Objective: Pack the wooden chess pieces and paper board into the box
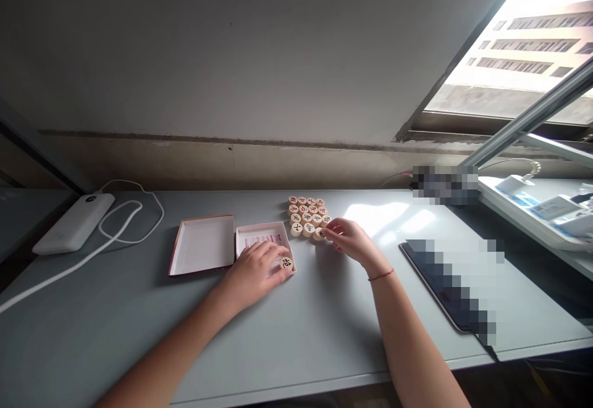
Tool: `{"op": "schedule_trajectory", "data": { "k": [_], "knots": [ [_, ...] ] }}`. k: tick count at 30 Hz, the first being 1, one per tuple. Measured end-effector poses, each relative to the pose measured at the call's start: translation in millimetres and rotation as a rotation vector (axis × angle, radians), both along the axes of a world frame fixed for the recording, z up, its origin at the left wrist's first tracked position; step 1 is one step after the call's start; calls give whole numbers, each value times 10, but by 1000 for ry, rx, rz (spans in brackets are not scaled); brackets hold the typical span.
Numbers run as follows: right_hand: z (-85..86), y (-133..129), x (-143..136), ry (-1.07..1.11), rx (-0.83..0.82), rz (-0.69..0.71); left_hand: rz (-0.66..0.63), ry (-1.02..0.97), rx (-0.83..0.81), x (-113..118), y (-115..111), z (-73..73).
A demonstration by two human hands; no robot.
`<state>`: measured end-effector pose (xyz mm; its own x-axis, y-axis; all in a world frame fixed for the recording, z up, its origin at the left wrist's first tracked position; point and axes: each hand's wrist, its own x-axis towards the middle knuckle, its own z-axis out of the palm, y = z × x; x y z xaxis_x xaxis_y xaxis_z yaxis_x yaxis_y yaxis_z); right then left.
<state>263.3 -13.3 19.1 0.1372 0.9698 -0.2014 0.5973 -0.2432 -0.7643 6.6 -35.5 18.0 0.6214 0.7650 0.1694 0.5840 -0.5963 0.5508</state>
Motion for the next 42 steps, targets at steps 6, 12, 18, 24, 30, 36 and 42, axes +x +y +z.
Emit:
{"op": "schedule_trajectory", "data": {
  "k": [6, 12, 18, 24, 30, 36, 42],
  "knots": [
    [14, -55, -40, -207, 1, 64, -14, 32, -23, 3, -13, -9],
    [-40, -43, -95, -348, 43, 108, 3, 56, 27, 30, -22, -71],
    [-13, -31, -114, -403, 20, 114, -3, 43, 17, 45, -30, -57],
    [122, -111, -234, -300, 87, 172, 24, -52, -88, 55, -44, -4],
    [238, -209, -473, 80, 76, 549, 40, -158, -58, 67, -33, 6],
    [295, -191, -359, 260, 44, 514, 59, -140, 89, 78, -36, -69],
    [152, -42, 177, 45, -55, 73, 90, 143, 112, 68, -59, -95]
  ]
}}
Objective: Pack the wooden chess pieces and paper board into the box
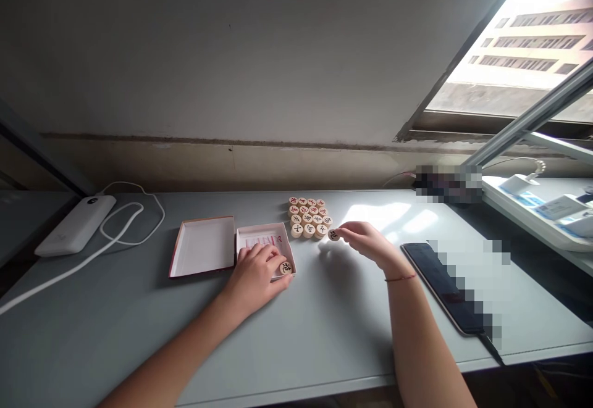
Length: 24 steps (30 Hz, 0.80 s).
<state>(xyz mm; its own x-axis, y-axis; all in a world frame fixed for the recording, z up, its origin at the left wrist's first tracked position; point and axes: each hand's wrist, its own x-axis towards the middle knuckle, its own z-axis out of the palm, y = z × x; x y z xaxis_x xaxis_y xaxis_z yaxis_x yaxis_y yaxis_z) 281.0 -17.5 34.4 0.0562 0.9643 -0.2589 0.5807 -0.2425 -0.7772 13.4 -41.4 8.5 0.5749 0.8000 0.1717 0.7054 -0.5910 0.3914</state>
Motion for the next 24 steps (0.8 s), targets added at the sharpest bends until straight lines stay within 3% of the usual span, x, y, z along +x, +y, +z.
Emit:
{"op": "schedule_trajectory", "data": {
  "k": [6, 11, 13, 15, 19, 21, 24],
  "knots": [
    [-231, 89, 17, -194, -18, -50, 31, 2, -67, 20, -13, 35],
    [-198, 87, -87, -333, 123, -182, 32, -85, -171, 41, -18, 34],
    [-153, 66, -146, -292, 207, -205, 42, -149, -192, 52, -14, 44],
    [-96, 25, -254, -139, 252, -64, 63, -230, -187, 62, -7, 60],
    [13, -95, -564, 163, 151, 467, 100, -445, -170, 73, 0, 82],
    [49, -135, -658, 200, 137, 550, 99, -518, -183, 67, 6, 81],
    [65, -126, -588, 195, 123, 473, 96, -482, -121, 22, 44, 81]
  ]
}}
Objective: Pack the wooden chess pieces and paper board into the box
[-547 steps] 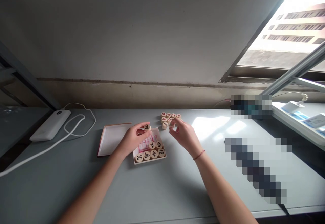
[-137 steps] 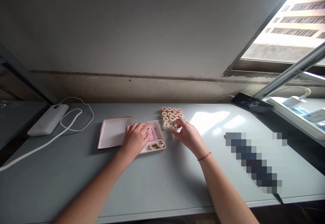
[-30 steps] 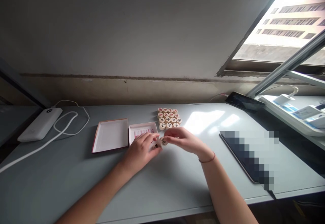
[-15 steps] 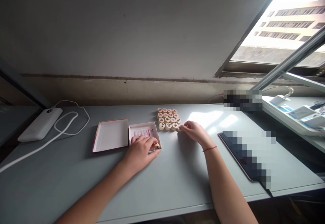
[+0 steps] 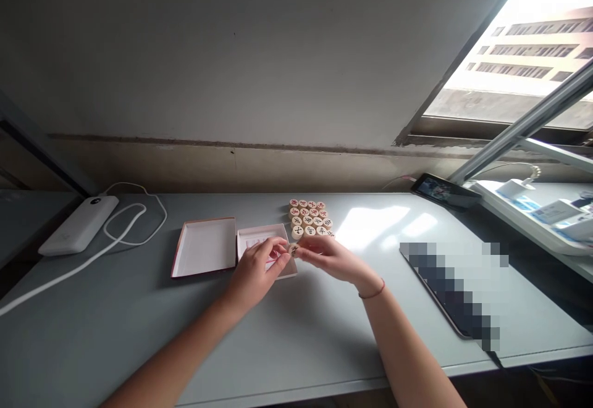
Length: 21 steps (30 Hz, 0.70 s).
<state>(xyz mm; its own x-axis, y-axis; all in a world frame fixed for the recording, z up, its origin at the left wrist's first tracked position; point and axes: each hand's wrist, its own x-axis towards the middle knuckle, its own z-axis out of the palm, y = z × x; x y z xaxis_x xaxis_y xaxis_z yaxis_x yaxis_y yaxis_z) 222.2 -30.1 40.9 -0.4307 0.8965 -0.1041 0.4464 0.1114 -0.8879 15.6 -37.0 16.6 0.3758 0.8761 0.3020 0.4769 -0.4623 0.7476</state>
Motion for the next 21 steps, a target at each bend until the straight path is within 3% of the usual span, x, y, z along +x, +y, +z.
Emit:
{"op": "schedule_trajectory", "data": {
  "k": [3, 6, 9, 14, 18, 21],
  "knots": [
    [-44, 74, 272, -89, -22, -268, 63, 178, 138, -107, 84, 27],
    [-140, 151, 521, -228, -68, -495, 165, 403, 170, -262, 185, 87],
    [-241, 192, 614, -280, -142, -514, 258, 529, 81, -406, 261, 166],
    [-288, 199, 622, -339, -80, -568, 325, 632, -120, -564, 327, 287],
    [-224, 169, 501, -352, 154, -661, 287, 691, -268, -671, 287, 381],
    [-187, 120, 179, -303, 430, -589, 200, 717, -375, -714, 158, 458]
  ]
}}
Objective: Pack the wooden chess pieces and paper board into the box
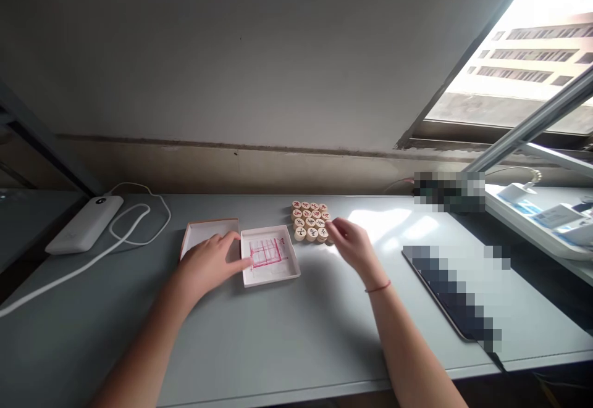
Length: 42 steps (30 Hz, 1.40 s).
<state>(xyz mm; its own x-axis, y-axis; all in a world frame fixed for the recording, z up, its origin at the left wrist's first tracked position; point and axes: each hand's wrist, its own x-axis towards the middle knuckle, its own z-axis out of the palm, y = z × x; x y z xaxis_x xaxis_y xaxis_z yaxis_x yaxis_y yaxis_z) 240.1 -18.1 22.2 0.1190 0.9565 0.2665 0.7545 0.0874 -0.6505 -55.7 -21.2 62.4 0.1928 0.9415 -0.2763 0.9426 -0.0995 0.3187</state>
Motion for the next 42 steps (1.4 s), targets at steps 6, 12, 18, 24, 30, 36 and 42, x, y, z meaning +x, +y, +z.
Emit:
{"op": "schedule_trajectory", "data": {
  "k": [6, 12, 18, 24, 30, 36, 42],
  "knots": [
    [-37, 7, -782, -482, 177, 434, -179, 89, -19, 125, -205, -44],
    [-117, 150, -1054, -741, -53, 406, -223, 47, 72, 169, -131, -204],
    [-137, 169, -1147, -708, -90, 328, -235, -39, 100, 108, -88, -277],
    [146, 72, -650, 4, -59, 274, -236, -50, 109, 91, -70, -302],
    [80, -163, 60, 99, -303, 177, -166, -13, 119, 89, -42, -249],
    [-311, -254, 100, -186, -192, 44, -224, -40, 172, 68, 121, -349],
    [-269, -364, -1, -543, -31, -84, -230, -31, 222, 38, 168, -345]
  ]
}}
